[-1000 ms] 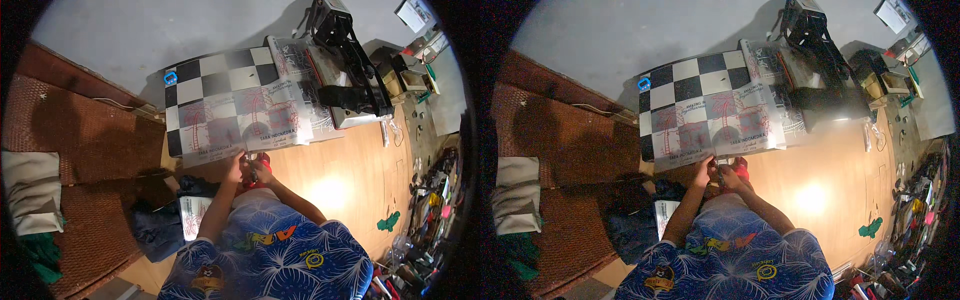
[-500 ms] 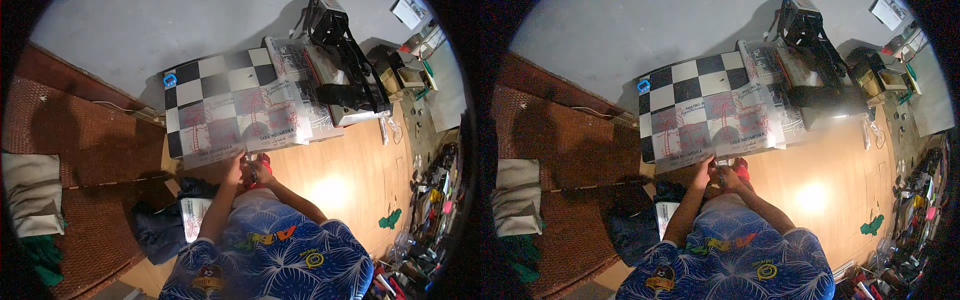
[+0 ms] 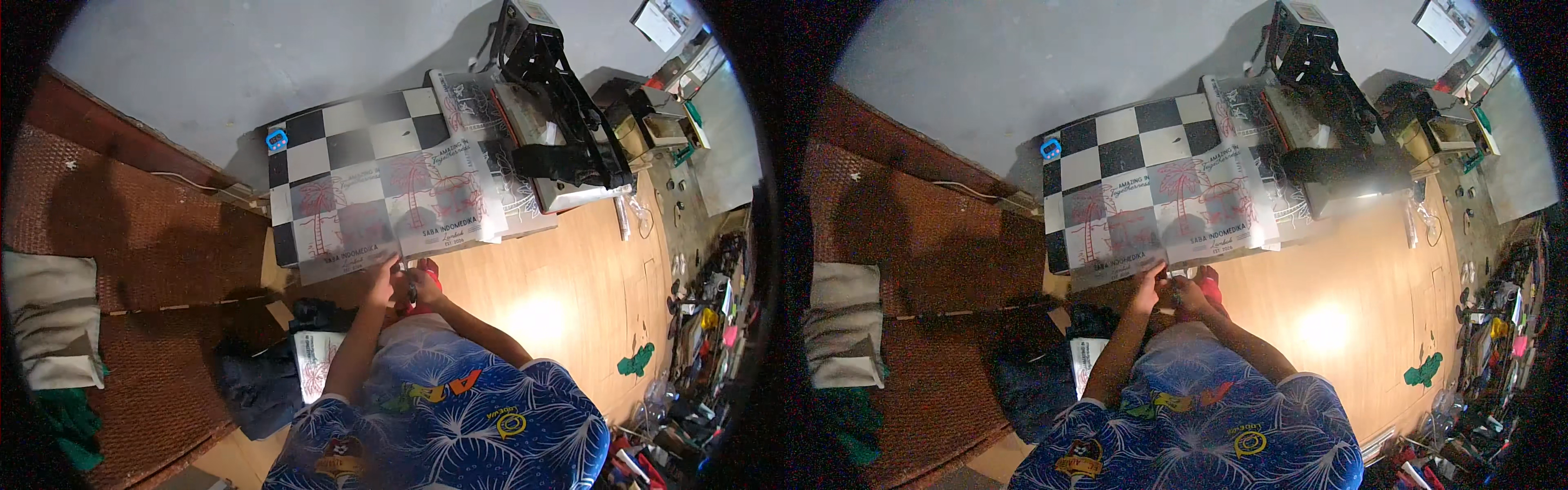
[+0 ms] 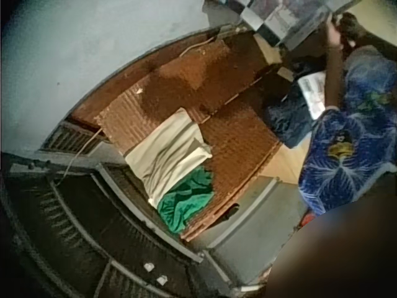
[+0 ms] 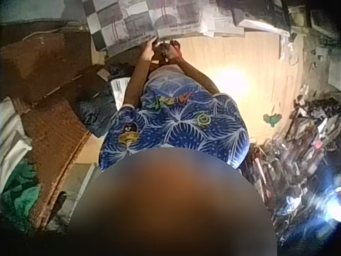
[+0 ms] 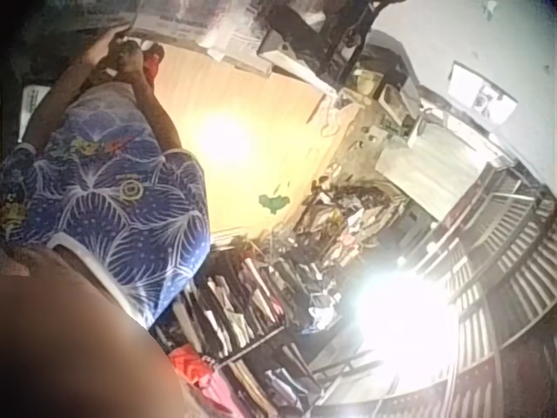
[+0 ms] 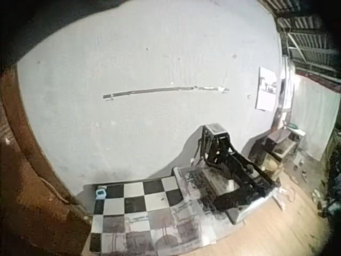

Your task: Use a utility knife to manually cut printed vinyl sheets on a checkered workbench.

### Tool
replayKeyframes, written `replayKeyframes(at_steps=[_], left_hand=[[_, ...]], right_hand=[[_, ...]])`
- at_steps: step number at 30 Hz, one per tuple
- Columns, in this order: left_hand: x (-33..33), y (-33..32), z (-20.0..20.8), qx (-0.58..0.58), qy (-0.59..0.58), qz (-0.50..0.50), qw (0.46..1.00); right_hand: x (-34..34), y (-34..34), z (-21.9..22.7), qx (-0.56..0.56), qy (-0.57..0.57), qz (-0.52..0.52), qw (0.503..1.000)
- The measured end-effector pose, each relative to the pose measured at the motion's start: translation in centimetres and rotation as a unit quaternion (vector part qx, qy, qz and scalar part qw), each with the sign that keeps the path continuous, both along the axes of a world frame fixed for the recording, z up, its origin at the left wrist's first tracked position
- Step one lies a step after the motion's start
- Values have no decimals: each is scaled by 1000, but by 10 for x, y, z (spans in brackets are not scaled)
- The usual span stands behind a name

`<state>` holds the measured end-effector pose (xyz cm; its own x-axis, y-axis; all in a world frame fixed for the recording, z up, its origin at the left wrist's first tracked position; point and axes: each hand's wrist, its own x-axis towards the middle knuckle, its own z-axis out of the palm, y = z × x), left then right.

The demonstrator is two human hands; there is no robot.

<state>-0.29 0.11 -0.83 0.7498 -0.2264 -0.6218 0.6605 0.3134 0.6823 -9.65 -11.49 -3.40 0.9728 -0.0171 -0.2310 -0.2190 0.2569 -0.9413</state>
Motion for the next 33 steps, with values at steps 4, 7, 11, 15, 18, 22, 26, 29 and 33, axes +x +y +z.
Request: replayKeyframes(at_steps=[4, 7, 11, 15, 18, 22, 26, 29, 33], left_hand=[[2, 1, -5, 27, -5, 17, 999], [5, 1, -1, 46, -84, -45, 994], [4, -1, 14, 15, -14, 28, 999], [6, 1, 20, 25, 21, -1, 999], [11, 6, 13, 47, 47, -30, 997], [11, 4, -3, -46, 47, 2, 998], [12, 3, -16, 30, -24, -11, 999], [16, 3, -25, 23, -7, -7, 1000], [19, 8, -38, 54, 13, -43, 998]], right_hand=[[10, 5, 20, -138, 19, 29, 990], [11, 5, 21, 196, 78, -66, 975], [10, -1, 25, -9, 0, 36, 999], [19, 3, 39, 69, 25, -24, 997], [23, 7, 44, 151, 100, -66, 981], [30, 6, 20, 198, 133, -87, 967], [45, 11, -29, 123, 69, -99, 985], [45, 10, -52, 1, 54, -90, 994], [45, 6, -43, 38, 70, -107, 991]])
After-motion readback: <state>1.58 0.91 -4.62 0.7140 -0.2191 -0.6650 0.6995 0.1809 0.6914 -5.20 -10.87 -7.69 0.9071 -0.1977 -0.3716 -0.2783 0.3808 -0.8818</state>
